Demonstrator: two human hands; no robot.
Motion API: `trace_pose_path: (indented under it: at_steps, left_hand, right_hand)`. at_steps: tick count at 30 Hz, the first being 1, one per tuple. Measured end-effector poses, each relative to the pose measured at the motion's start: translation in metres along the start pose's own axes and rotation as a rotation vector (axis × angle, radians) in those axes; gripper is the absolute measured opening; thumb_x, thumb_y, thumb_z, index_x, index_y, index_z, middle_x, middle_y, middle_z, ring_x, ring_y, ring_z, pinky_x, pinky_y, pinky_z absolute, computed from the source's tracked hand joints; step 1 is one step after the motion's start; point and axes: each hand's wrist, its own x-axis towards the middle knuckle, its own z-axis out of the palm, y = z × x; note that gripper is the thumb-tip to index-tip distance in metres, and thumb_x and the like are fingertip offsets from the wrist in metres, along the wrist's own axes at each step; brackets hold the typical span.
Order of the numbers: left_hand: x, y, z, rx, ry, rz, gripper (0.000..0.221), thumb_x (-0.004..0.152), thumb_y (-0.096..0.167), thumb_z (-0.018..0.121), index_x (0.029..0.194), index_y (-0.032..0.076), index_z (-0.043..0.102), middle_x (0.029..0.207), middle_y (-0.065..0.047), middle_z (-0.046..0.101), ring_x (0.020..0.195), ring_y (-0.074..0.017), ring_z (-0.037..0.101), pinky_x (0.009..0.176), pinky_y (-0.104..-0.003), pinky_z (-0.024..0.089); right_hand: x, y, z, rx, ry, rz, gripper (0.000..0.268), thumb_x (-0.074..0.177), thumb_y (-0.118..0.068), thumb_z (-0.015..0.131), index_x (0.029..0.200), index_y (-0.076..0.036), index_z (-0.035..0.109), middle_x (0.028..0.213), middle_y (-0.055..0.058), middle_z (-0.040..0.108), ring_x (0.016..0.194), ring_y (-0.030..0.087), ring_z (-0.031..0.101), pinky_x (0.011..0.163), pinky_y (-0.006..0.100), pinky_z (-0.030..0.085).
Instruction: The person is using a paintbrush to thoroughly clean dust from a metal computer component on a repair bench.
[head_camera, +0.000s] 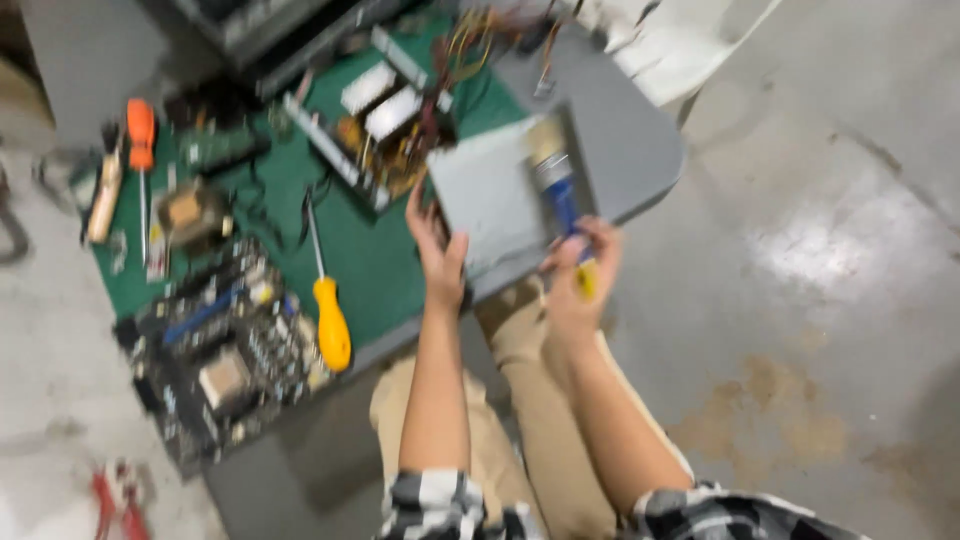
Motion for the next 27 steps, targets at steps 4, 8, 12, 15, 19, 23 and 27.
trace_pose_path:
  at_steps: [4,8,12,15,19,23,27]
  left_hand:
    - [0.004,0.037,0.016,-0.037,0.090,-0.095,0.073,0.099,0.043,0.067,0.157,0.018,0.030,0.134,-0.008,0.046,0.120,-0.0162,0.048,0.113,-0.040,0.035]
    - [0.007,0.036,0.012,-0.037,0.117,-0.200,0.080,0.094,0.051,0.067,0.154,0.014,0.029,0.124,-0.011,0.052,0.107,-0.0170,0.055,0.099,-0.036,0.044]
    - [0.010,0.033,0.010,-0.061,0.116,-0.301,0.085,0.090,0.054,0.066,0.152,0.010,0.028,0.115,-0.008,0.051,0.102,-0.0170,0.056,0.089,-0.032,0.047]
    - [0.006,0.014,0.004,-0.103,0.088,-0.200,0.073,0.097,0.045,0.065,0.150,0.011,0.028,0.125,-0.013,0.055,0.111,-0.0203,0.059,0.095,-0.033,0.048]
    - [0.008,0.038,0.009,-0.059,0.020,-0.238,0.079,0.096,0.053,0.061,0.149,0.010,0.021,0.133,-0.020,0.047,0.119,-0.0270,0.054,0.097,-0.039,0.053]
    - [0.007,0.033,0.006,0.011,0.038,-0.227,0.081,0.094,0.060,0.058,0.148,0.010,0.024,0.130,-0.017,0.050,0.117,-0.0237,0.053,0.094,-0.038,0.051]
    - [0.007,0.027,0.003,0.131,0.043,-0.183,0.081,0.100,0.063,0.055,0.154,0.009,0.025,0.134,-0.031,0.047,0.121,-0.0365,0.051,0.106,-0.056,0.038]
  right_hand:
    - [0.033,-0.013,-0.040,-0.223,-0.046,-0.072,0.033,0.109,-0.037,0.054,0.113,-0.005,0.056,0.076,0.004,0.055,0.060,0.011,0.063,0.059,0.022,0.056]
    - [0.054,-0.053,-0.057,-0.185,0.072,0.010,0.045,0.103,-0.052,0.053,0.096,-0.007,0.058,0.058,0.002,0.043,0.047,0.011,0.049,0.043,0.021,0.038]
    - [0.072,-0.075,-0.071,0.246,0.313,0.372,0.033,0.095,-0.047,0.061,0.094,-0.015,0.055,0.059,-0.006,0.037,0.046,0.006,0.036,0.046,0.024,0.028]
    - [0.081,-0.076,-0.084,0.301,0.401,0.424,0.034,0.091,-0.052,0.063,0.091,-0.018,0.059,0.058,-0.008,0.038,0.045,0.005,0.035,0.046,0.022,0.029]
    - [0.088,-0.080,-0.095,0.342,0.474,0.413,0.030,0.093,-0.049,0.061,0.087,-0.020,0.062,0.056,-0.008,0.038,0.045,0.005,0.035,0.046,0.023,0.028]
    - [0.101,-0.055,-0.108,-0.005,0.623,0.106,0.034,0.098,-0.047,0.055,0.091,-0.014,0.055,0.064,-0.004,0.039,0.048,0.006,0.035,0.045,0.024,0.029]
    - [0.119,0.055,-0.187,-0.445,0.451,0.062,0.033,0.112,-0.036,0.051,0.094,-0.010,0.061,0.056,0.004,0.054,0.041,0.011,0.054,0.043,0.019,0.042]
